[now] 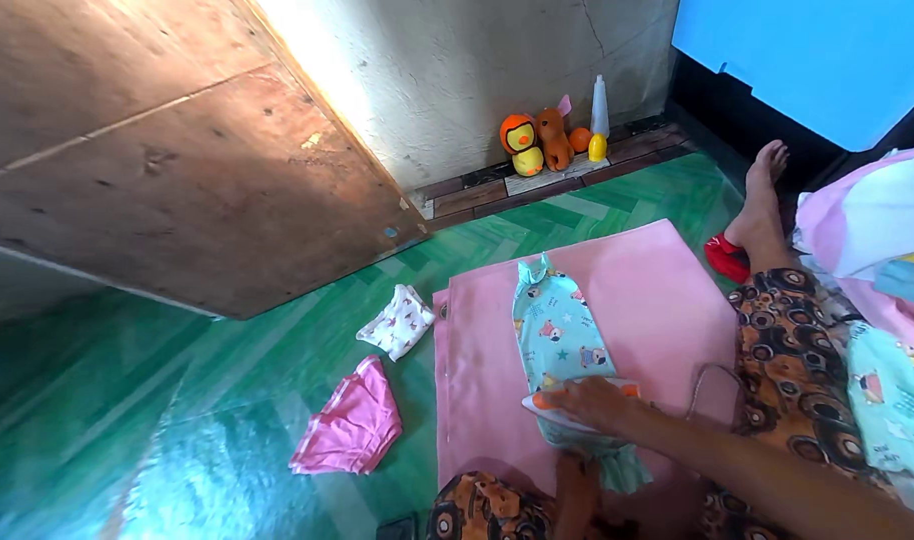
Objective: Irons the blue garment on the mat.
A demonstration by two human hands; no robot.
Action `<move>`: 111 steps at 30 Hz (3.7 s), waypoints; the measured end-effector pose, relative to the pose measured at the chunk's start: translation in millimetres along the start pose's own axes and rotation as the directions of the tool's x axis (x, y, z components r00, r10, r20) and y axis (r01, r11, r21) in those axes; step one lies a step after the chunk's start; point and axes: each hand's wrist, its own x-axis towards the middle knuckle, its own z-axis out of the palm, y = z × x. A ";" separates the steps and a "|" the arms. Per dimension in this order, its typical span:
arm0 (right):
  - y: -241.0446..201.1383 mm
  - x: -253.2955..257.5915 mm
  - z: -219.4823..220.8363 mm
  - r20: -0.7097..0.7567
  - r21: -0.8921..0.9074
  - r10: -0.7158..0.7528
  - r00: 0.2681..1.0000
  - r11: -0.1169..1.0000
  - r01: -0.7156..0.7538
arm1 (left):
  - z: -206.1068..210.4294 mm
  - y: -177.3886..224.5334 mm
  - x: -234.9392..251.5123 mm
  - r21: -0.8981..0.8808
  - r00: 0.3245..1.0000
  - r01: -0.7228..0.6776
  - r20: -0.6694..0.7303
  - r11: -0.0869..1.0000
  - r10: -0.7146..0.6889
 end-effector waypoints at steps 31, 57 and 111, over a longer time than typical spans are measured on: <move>46.8 -49.1 -3.0 -0.011 0.049 0.110 0.994 0.993 -0.109 | -2.8 6.7 -5.5 0.033 1.000 0.006 0.022 0.999 -0.006; 21.3 17.8 -20.5 -0.127 0.038 0.307 0.943 0.952 -0.305 | -0.6 2.8 -4.3 0.044 0.998 -0.051 -0.037 0.998 0.053; 24.4 22.4 -23.6 -0.107 0.040 0.189 0.976 0.982 -0.186 | -4.7 5.7 -8.4 0.042 1.000 -0.028 0.006 0.999 0.027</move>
